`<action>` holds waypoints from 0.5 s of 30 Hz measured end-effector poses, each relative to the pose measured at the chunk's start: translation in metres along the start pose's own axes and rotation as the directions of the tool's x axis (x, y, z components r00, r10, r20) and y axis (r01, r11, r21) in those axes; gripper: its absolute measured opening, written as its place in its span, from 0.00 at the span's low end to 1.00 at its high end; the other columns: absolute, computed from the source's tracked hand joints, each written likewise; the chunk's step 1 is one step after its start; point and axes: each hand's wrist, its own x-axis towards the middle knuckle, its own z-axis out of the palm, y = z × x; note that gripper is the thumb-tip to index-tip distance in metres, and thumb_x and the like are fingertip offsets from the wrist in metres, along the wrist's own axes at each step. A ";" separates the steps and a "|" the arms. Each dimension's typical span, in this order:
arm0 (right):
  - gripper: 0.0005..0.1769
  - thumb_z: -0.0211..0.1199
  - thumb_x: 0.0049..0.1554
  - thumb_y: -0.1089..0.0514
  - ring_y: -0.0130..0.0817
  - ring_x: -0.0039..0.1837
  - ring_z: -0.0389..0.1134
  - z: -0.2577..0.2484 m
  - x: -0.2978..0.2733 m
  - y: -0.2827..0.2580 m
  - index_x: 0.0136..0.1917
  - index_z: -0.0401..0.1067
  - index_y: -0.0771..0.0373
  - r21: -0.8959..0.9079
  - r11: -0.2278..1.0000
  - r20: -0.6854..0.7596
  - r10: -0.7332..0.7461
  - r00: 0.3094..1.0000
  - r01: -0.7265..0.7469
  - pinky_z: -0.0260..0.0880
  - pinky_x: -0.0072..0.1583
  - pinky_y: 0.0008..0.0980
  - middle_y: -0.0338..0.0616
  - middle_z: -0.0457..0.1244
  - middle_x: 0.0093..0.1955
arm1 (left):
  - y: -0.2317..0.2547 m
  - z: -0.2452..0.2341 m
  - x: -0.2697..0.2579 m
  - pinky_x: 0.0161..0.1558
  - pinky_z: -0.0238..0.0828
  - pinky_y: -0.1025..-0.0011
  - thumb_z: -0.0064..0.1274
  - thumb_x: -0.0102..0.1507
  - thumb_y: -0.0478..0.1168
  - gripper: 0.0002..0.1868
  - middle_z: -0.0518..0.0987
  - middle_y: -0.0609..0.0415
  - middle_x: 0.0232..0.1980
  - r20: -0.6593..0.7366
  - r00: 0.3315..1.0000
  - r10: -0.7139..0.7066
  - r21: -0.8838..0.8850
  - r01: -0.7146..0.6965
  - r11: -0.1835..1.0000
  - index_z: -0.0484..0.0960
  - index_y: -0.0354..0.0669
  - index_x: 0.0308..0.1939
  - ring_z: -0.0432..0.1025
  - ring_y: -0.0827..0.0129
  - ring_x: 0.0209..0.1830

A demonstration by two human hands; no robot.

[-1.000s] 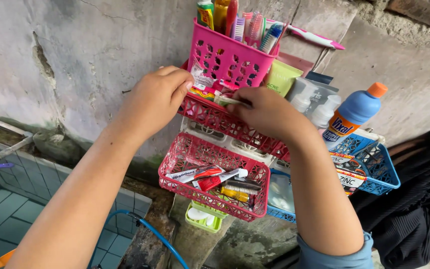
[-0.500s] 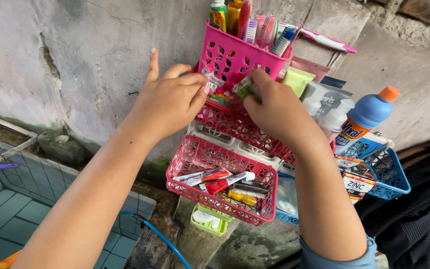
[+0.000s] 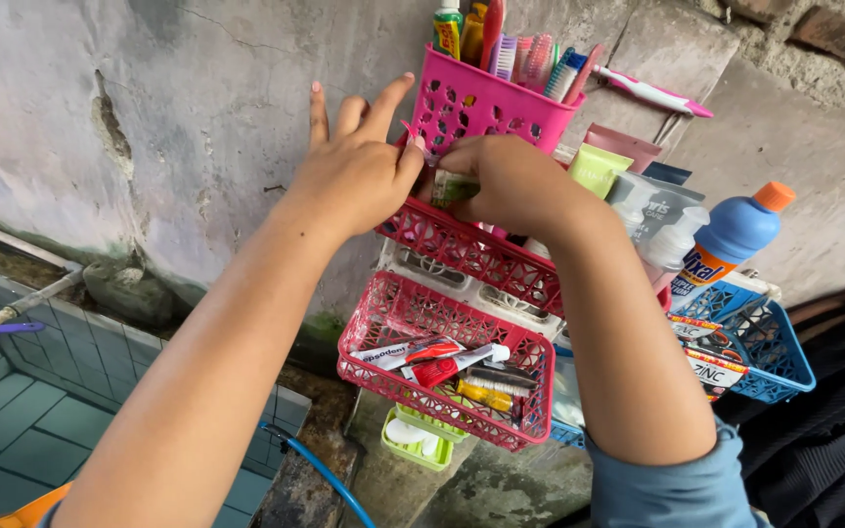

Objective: Organize various toiletries and cleaning supplies on a set of bathroom shelves.

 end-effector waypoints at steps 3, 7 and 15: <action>0.23 0.69 0.42 0.64 0.46 0.51 0.74 0.003 0.016 0.005 0.53 0.79 0.56 0.046 0.997 0.257 0.045 0.965 -0.059 0.72 0.54 0.41 0.47 0.72 0.50 | -0.003 0.009 0.002 0.75 0.25 0.35 0.34 0.72 0.51 0.31 0.52 0.58 0.81 0.005 1.000 -0.011 0.001 0.011 1.000 0.89 0.36 0.33 0.55 0.57 0.71; 0.24 0.70 0.45 0.63 0.45 0.52 0.73 0.014 0.023 0.003 0.56 0.79 0.52 -0.071 0.984 0.392 0.177 0.903 -0.162 0.71 0.54 0.41 0.46 0.72 0.50 | 0.001 0.021 -0.003 0.74 0.25 0.33 0.35 0.72 0.50 0.29 0.52 0.58 0.82 -0.066 0.998 -0.002 -0.052 -0.002 0.999 0.89 0.35 0.34 0.56 0.56 0.70; 0.23 0.63 0.46 0.70 0.49 0.54 0.72 0.016 0.000 0.009 0.54 0.80 0.55 0.047 0.999 0.222 -0.032 0.974 0.022 0.70 0.55 0.42 0.47 0.70 0.54 | 0.008 0.017 -0.009 0.74 0.23 0.30 0.36 0.71 0.48 0.24 0.53 0.59 0.82 -0.073 0.996 -0.061 -0.141 0.050 0.989 0.83 0.31 0.47 0.55 0.54 0.72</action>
